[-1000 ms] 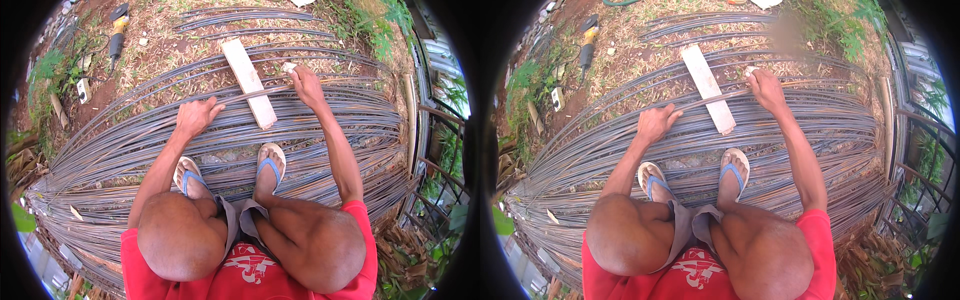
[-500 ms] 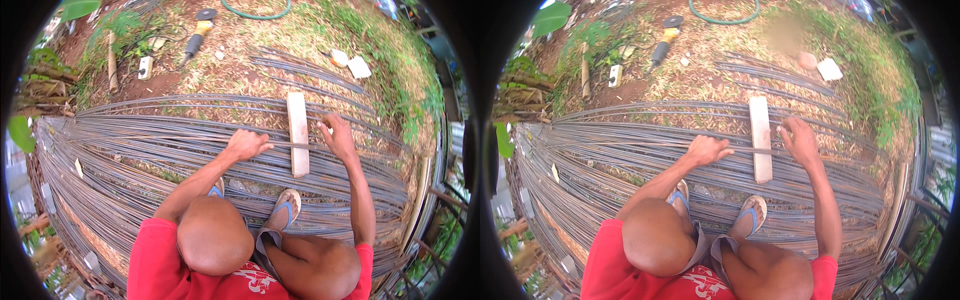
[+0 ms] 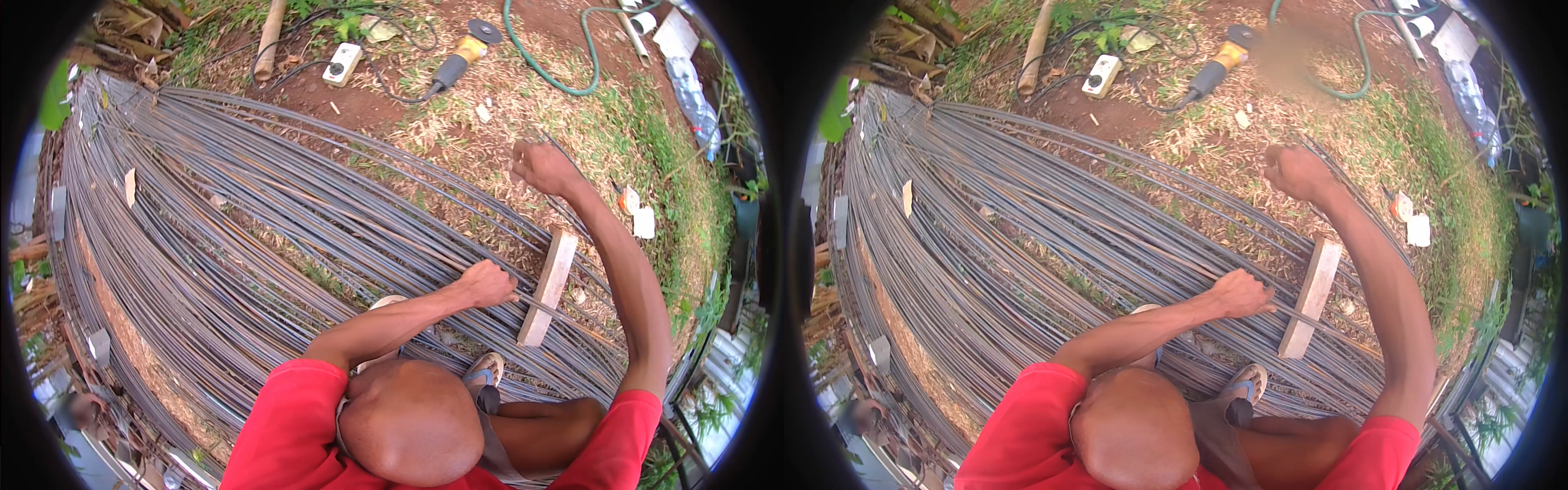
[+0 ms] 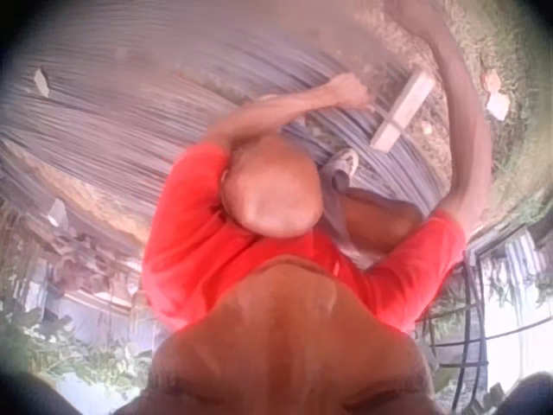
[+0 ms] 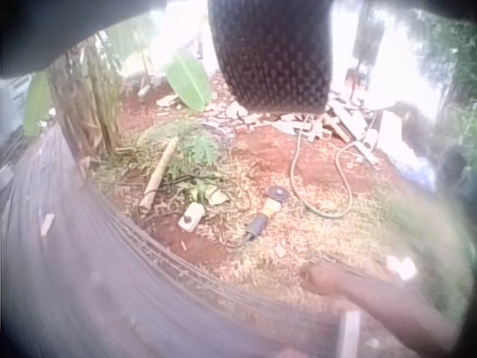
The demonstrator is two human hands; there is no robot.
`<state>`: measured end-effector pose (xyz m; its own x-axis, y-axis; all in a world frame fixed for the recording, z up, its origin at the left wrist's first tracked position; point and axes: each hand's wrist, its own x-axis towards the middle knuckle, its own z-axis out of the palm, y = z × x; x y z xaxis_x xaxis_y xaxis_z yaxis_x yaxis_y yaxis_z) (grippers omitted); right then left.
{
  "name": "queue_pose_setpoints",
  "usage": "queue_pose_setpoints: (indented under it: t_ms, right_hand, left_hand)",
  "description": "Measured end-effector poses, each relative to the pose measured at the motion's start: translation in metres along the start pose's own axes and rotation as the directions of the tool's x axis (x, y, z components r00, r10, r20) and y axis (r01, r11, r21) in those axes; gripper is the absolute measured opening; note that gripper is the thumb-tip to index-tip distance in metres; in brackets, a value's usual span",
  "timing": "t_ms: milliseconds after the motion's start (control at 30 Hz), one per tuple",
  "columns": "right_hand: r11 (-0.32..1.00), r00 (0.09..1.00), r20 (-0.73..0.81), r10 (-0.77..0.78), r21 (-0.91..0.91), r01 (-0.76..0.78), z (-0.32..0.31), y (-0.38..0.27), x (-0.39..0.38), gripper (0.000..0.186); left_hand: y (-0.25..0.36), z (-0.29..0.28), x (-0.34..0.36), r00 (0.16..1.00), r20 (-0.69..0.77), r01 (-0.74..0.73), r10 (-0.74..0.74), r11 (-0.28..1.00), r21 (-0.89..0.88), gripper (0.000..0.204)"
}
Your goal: The person arranges long metal rods on the ground, uses a wooden block as a guide, and cuts the rods with an angle grinder, producing sparks. The person then moves among the cut rods and picks up a white rectangular object.
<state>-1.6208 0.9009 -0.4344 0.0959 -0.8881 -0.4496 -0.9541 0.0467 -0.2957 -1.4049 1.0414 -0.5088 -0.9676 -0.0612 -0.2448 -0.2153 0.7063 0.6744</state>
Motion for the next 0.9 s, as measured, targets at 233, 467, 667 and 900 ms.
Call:
queue_pose_setpoints:
  t_ms: [233, 467, 667, 900]
  right_hand:
    - [0.805, 0.795, -0.350, 0.495, 0.528, -0.269, 0.041, 0.005, 0.195, 0.071]
    - [0.530, 0.641, -0.166, 0.749, 0.730, -0.430, 0.094, -0.029, 0.312, 0.070]
    - [-0.009, 0.831, 0.159, 0.533, 0.983, -0.183, 0.073, 0.012, 0.300, 0.034]
    - [-0.219, 0.888, 0.127, 0.442, 0.975, -0.030, 0.041, 0.047, 0.199, 0.026]
  left_hand:
    - [0.001, 0.022, 0.008, 0.978, -0.186, -0.105, 0.096, 0.994, -0.041, 0.052]
    - [-0.006, 0.046, 0.010, 0.958, -0.285, -0.035, 0.024, 0.999, -0.033, 0.044]
    - [-0.013, 0.065, 0.036, 0.920, -0.379, -0.105, 0.096, 0.995, -0.002, 0.044]
    - [-0.008, 0.021, 0.007, 0.990, -0.129, -0.062, 0.051, 0.995, -0.082, 0.051]
